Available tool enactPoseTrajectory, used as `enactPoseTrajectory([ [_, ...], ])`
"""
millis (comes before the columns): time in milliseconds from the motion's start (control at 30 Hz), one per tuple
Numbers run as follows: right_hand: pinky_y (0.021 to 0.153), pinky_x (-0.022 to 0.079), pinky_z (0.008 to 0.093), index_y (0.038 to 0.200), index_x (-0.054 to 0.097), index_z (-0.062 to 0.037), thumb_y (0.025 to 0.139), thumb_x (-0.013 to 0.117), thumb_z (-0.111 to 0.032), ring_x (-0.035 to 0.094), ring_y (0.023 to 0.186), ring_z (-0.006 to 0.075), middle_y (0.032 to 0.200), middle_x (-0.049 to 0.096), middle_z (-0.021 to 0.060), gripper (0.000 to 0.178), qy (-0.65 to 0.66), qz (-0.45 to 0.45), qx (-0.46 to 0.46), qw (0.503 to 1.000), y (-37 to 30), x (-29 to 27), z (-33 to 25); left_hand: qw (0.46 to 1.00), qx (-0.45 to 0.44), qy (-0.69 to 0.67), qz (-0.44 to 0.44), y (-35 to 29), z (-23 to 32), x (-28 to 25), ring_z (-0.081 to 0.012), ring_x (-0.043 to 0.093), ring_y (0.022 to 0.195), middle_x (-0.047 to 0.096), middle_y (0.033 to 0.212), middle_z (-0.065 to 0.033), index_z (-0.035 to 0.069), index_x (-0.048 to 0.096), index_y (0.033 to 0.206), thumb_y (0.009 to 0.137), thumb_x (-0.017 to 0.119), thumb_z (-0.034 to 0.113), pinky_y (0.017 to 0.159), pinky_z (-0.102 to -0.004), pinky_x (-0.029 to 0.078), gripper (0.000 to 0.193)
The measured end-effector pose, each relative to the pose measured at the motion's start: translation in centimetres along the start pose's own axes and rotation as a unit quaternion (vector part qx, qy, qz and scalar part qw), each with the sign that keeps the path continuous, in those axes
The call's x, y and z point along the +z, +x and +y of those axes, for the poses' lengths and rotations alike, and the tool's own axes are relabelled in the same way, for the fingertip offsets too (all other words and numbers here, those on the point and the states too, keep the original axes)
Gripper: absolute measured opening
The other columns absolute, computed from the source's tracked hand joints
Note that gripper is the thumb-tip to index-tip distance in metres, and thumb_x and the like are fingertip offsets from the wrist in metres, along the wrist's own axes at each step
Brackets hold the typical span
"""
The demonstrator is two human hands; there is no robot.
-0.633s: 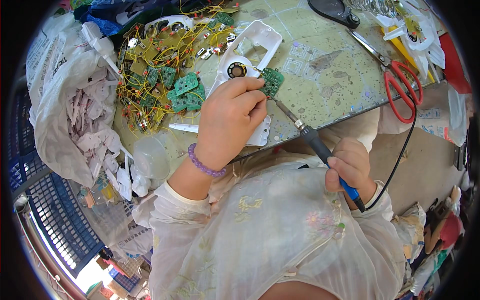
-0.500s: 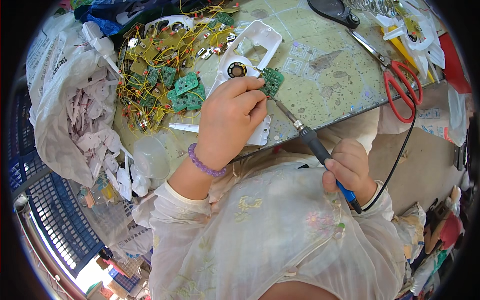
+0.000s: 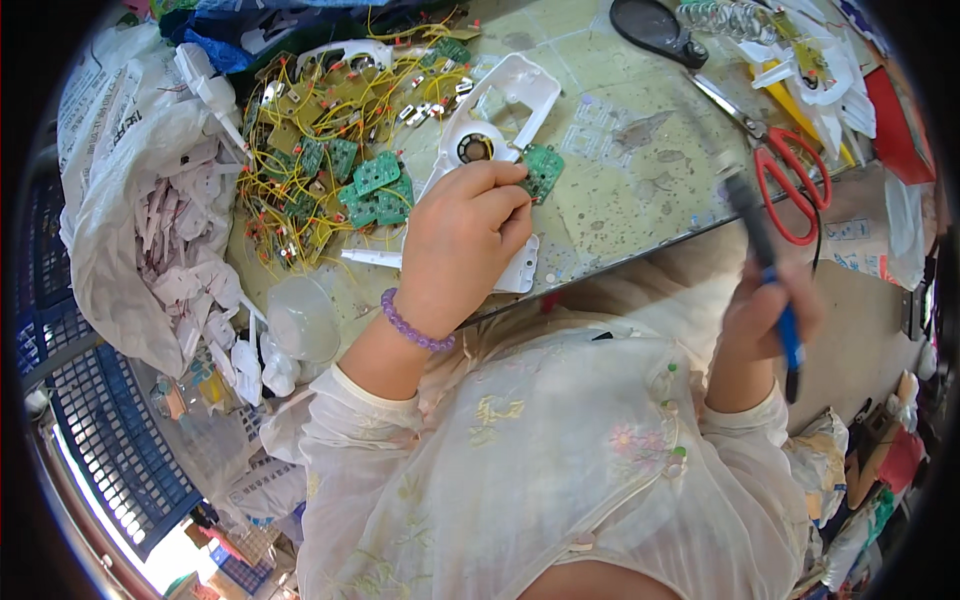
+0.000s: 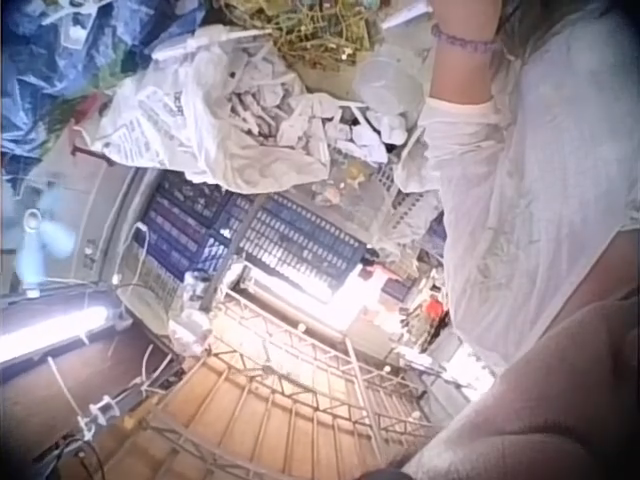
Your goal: Soldering wires to small green circuit boards and assembling them into white plastic electronic housings.
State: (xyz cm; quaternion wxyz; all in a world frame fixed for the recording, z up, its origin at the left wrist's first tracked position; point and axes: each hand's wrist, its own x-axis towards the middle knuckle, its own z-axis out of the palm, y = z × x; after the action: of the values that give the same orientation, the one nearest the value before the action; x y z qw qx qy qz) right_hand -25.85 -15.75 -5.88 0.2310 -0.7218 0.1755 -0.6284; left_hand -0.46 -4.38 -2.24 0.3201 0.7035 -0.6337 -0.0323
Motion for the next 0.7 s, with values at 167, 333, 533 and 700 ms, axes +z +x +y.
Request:
enactPoseTrajectory([
  [167, 0.047, 0.038, 0.0195, 0.09, 0.056, 0.0022, 0.091, 0.057, -0.013, 0.049, 0.052, 0.0093, 0.067, 0.057, 0.0087, 0.015, 0.011, 0.186, 0.103, 0.977, 7.6, -1.7, 0.9, 1.0, -0.022, 0.003, -0.008, -0.4, 0.0, -0.6, -0.0262, 0.063, 0.082, 0.067, 0.095, -0.0071, 0.002, 0.067, 0.077, 0.072, 0.069, 0.004, 0.072, -0.0344, 0.052, 0.006],
  [333, 0.043, 0.031, 0.0175, 0.084, 0.061, 0.0002, 0.088, 0.061, -0.014, 0.043, 0.049, 0.0051, 0.063, 0.054, 0.0034, 0.015, -0.067, 0.204, 0.12, 0.969, 12.9, -1.9, -0.3, 1.0, -0.011, -0.017, -0.003, -0.3, 0.2, -0.4, -0.0259, 0.063, 0.083, 0.066, 0.096, -0.0076, 0.001, 0.068, 0.077, 0.072, 0.069, 0.003, 0.073, -0.0342, 0.052, 0.007],
  [533, 0.052, 0.035, 0.0235, 0.085, 0.061, -0.0015, 0.089, 0.063, -0.022, 0.047, 0.057, 0.0065, 0.061, 0.052, -0.0015, 0.021, -0.115, -0.051, 0.205, 0.971, 15.7, 2.6, 4.3, 1.0, -0.012, -0.017, 0.008, -0.7, -0.3, -0.2, -0.0261, 0.064, 0.083, 0.067, 0.095, -0.008, 0.002, 0.068, 0.078, 0.07, 0.07, 0.003, 0.072, -0.0343, 0.052, 0.008],
  [700, 0.053, 0.037, 0.0241, 0.084, 0.058, -0.0015, 0.082, 0.073, -0.024, 0.049, 0.059, 0.0073, 0.067, 0.058, 0.001, 0.027, -0.093, -0.047, 0.252, 0.962, 14.5, 6.3, 5.5, 1.0, -0.015, -0.022, 0.012, -0.7, -0.1, -0.6, -0.0264, 0.064, 0.082, 0.067, 0.095, -0.0068, 0.003, 0.068, 0.078, 0.072, 0.069, 0.005, 0.072, -0.035, 0.052, 0.007],
])
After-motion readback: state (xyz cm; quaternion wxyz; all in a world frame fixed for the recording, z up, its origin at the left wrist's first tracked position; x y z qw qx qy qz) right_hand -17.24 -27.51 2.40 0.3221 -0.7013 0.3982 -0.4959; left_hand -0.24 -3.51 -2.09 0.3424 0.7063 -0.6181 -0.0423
